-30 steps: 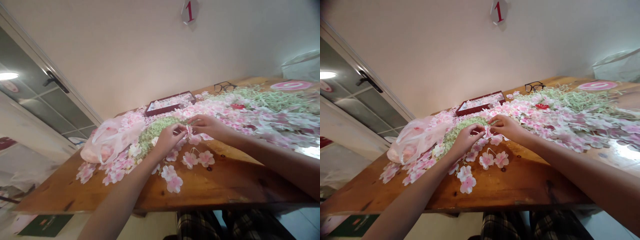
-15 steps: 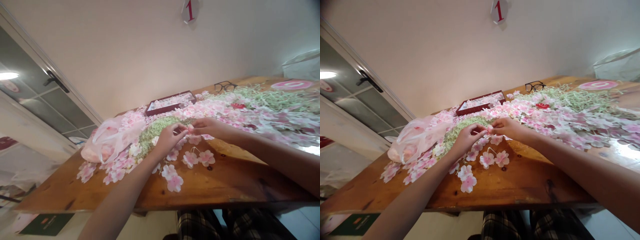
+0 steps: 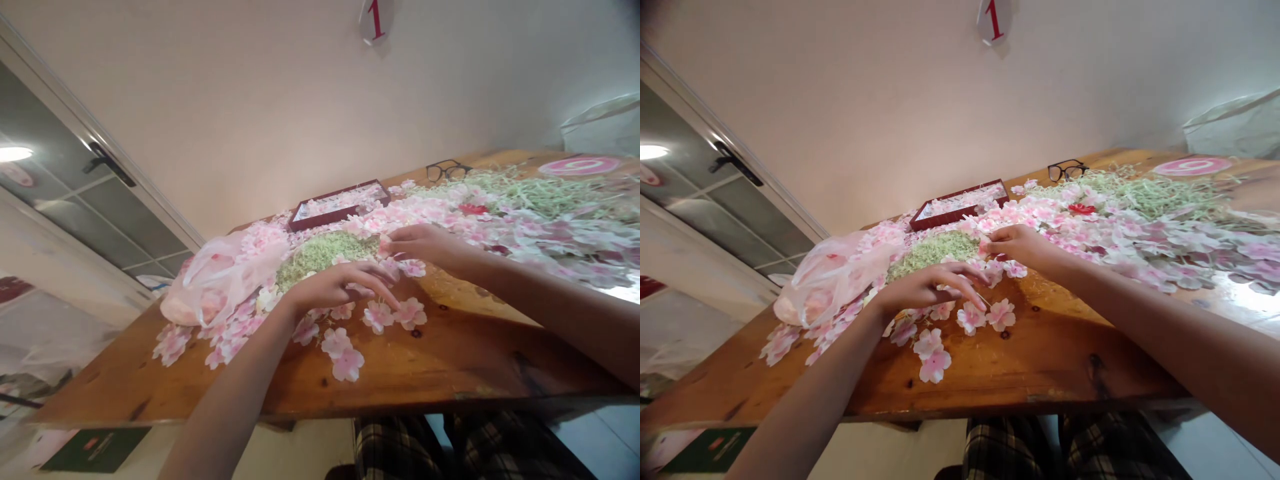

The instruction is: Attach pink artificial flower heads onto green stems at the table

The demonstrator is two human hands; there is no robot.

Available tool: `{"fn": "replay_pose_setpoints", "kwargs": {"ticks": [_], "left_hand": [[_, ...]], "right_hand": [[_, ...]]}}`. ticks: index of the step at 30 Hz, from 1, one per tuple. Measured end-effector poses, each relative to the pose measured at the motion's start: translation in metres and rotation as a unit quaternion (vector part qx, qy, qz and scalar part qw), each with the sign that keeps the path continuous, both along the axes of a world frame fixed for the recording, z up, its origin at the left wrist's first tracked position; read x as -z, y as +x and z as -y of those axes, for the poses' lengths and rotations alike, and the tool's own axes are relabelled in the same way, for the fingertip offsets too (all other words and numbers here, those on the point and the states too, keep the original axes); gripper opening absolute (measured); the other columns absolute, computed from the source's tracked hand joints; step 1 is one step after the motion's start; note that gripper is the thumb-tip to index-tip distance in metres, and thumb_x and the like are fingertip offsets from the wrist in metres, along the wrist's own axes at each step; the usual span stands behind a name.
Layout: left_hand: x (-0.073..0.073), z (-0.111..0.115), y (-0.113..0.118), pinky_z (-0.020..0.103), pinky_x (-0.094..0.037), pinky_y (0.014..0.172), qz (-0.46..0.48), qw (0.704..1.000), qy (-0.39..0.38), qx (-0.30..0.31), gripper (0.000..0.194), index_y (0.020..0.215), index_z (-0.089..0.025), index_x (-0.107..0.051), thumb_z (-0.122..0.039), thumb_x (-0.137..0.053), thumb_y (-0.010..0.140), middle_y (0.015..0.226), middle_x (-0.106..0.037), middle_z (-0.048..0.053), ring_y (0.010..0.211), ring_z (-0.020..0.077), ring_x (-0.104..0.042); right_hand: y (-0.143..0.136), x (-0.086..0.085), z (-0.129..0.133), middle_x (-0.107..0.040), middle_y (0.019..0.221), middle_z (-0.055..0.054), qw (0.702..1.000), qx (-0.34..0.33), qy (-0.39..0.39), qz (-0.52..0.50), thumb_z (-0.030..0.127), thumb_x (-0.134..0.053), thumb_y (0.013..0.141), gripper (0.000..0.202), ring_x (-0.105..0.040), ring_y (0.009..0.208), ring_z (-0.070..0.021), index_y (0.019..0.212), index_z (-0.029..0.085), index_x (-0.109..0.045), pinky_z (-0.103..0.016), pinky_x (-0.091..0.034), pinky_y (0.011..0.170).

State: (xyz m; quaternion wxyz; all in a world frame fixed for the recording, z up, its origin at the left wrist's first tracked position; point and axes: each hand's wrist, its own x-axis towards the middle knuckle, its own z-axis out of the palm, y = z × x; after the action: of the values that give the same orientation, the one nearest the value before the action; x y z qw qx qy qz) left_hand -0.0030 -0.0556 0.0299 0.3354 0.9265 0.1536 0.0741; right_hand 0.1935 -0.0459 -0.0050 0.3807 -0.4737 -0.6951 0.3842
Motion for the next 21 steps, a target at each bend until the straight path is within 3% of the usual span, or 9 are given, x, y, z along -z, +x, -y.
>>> {"fn": "replay_pose_setpoints", "kwargs": {"ticks": [3, 6, 9, 12, 17, 21], "left_hand": [[0.006, 0.0, 0.004, 0.026, -0.04, 0.081, 0.0, 0.999, 0.004, -0.046, 0.024, 0.09, -0.024, -0.061, -0.016, -0.042, 0.076, 0.095, -0.06, 0.003, 0.088, 0.0109, -0.053], [0.011, -0.002, 0.005, 0.024, -0.042, 0.076, 0.017, 0.99, 0.0, -0.143, 0.02, 0.087, -0.022, -0.061, -0.026, -0.044, 0.076, 0.091, -0.062, 0.001, 0.084, 0.0107, -0.055], [0.012, -0.003, 0.004, 0.024, -0.043, 0.074, 0.032, 0.972, -0.013, -0.231, 0.023, 0.086, -0.022, -0.061, -0.035, -0.047, 0.073, 0.093, -0.062, 0.001, 0.083, 0.0118, -0.056], [0.012, -0.005, 0.003, 0.026, -0.043, 0.076, 0.043, 0.959, -0.029, -0.28, 0.026, 0.086, -0.021, -0.061, -0.038, -0.051, 0.07, 0.094, -0.062, 0.002, 0.084, 0.0134, -0.056], [0.018, -0.007, 0.004, 0.029, -0.043, 0.079, 0.132, 0.933, -0.118, -0.314, 0.027, 0.091, -0.022, -0.059, -0.037, -0.053, 0.069, 0.098, -0.06, 0.004, 0.086, 0.0133, -0.055], [0.023, -0.009, 0.005, 0.029, -0.044, 0.078, 0.166, 0.92, -0.156, -0.319, 0.025, 0.088, -0.021, -0.06, -0.035, -0.053, 0.069, 0.097, -0.06, 0.006, 0.086, 0.0133, -0.055]], "right_hand": [[-0.001, -0.002, 0.002, -0.053, 0.06, -0.001, 1.0, 0.014, 0.008, 0.021, 0.04, -0.054, 0.066, 0.023, -0.048, 0.058, -0.0124, 0.062, 0.019, -0.058, -0.025, -0.035, 0.054], [0.0, -0.002, 0.001, -0.051, 0.058, 0.0, 0.999, 0.024, 0.019, 0.023, 0.042, -0.054, 0.066, 0.024, -0.047, 0.057, -0.0122, 0.062, 0.019, -0.059, -0.026, -0.034, 0.053], [0.003, -0.004, -0.002, -0.056, 0.07, -0.003, 0.998, -0.006, -0.003, -0.065, 0.042, -0.056, 0.063, 0.025, -0.051, 0.066, -0.0142, 0.066, 0.018, -0.059, -0.027, -0.038, 0.061], [0.006, -0.012, 0.001, -0.057, 0.078, -0.004, 0.988, -0.02, 0.004, -0.15, 0.041, -0.058, 0.063, 0.024, -0.053, 0.075, -0.0155, 0.067, 0.017, -0.057, -0.028, -0.039, 0.066], [0.003, -0.026, 0.017, -0.059, 0.079, -0.001, 0.997, -0.063, 0.043, 0.009, 0.042, -0.055, 0.066, 0.023, -0.052, 0.076, -0.0162, 0.071, 0.02, -0.06, -0.027, -0.036, 0.062], [-0.003, -0.022, 0.019, -0.059, 0.073, -0.001, 0.992, -0.085, 0.045, 0.078, 0.045, -0.05, 0.069, 0.026, -0.052, 0.069, -0.0158, 0.073, 0.022, -0.061, -0.026, -0.035, 0.057]]}}
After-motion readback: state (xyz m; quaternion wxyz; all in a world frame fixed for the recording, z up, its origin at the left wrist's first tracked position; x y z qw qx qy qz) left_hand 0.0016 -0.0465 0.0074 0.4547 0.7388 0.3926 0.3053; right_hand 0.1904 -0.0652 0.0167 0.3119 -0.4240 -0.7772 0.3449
